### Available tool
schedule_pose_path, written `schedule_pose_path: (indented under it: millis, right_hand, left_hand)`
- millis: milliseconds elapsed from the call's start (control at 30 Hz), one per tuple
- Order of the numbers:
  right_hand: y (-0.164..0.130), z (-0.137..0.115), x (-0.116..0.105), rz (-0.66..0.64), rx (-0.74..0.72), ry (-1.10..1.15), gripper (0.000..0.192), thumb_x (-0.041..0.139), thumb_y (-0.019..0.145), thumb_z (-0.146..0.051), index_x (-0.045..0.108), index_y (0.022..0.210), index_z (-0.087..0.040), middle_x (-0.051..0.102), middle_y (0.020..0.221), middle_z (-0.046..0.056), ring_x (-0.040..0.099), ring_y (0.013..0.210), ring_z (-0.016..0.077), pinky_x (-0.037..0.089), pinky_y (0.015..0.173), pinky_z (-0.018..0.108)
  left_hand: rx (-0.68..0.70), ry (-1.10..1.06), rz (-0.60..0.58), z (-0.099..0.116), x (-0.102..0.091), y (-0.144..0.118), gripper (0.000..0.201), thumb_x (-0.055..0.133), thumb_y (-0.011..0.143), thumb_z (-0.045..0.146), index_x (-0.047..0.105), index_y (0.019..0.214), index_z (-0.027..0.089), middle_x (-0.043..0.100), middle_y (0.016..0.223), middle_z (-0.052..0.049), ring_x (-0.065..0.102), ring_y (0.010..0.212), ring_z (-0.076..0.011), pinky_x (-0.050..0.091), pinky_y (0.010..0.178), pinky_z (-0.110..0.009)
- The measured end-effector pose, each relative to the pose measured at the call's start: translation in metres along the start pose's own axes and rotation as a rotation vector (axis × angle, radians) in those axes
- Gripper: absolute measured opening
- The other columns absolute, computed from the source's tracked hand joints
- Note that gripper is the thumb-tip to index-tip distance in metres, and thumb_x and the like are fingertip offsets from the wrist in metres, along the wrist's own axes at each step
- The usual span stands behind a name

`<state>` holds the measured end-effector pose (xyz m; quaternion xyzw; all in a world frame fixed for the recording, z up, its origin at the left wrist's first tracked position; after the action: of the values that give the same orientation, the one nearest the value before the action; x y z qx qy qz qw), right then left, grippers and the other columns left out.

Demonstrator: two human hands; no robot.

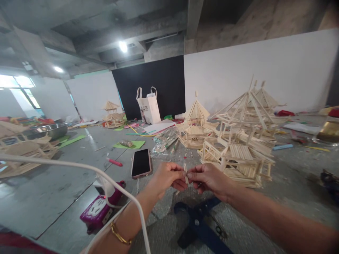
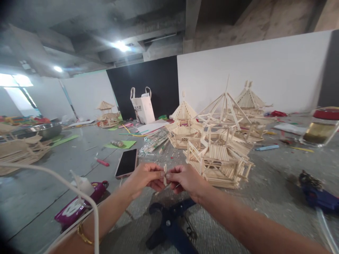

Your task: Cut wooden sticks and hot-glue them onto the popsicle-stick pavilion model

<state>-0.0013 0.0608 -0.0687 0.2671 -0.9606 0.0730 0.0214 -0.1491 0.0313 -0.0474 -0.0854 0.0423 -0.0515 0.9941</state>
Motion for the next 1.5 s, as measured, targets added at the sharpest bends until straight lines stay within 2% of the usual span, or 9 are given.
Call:
schedule_pose_path:
  millis: [1000, 1500]
  right_hand:
    - [-0.0007, 0.0070, -0.0008, 0.031, 0.051, 0.055, 0.017, 0.067, 0.060, -0.028, 0.061, 0.069, -0.014, 0.054, 0.057, -0.003, 0.044, 0.043, 0.0046, 0.039, 0.041, 0.018]
    - [-0.0055, 0.0021, 0.0063, 0.106, -0.042, -0.167, 0.009, 0.057, 0.063, -0.023, 0.060, 0.058, -0.016, 0.050, 0.042, -0.004, 0.046, 0.040, 0.0089, 0.042, 0.039, 0.021]
  left_hand:
    - [0.004, -0.004, -0.021, -0.0041, 0.0013, 0.0005, 0.016, 0.065, 0.062, 0.025, 0.058, 0.069, 0.013, 0.062, 0.055, -0.002, 0.061, 0.048, -0.0136, 0.051, 0.050, -0.026]
    - [0.021, 0.068, 0.051, -0.0092, 0.0089, 0.0010, 0.018, 0.061, 0.065, 0.031, 0.057, 0.064, 0.014, 0.060, 0.052, -0.001, 0.061, 0.048, -0.0150, 0.048, 0.045, -0.023]
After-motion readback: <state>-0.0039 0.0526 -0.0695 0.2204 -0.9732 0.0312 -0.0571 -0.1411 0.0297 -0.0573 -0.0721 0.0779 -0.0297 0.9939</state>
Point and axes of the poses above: each hand's wrist, its own y-axis towards the middle knuckle, its own x-axis out of the palm, z = x × y, the point moved 1 cm from there along y, towards the middle knuckle
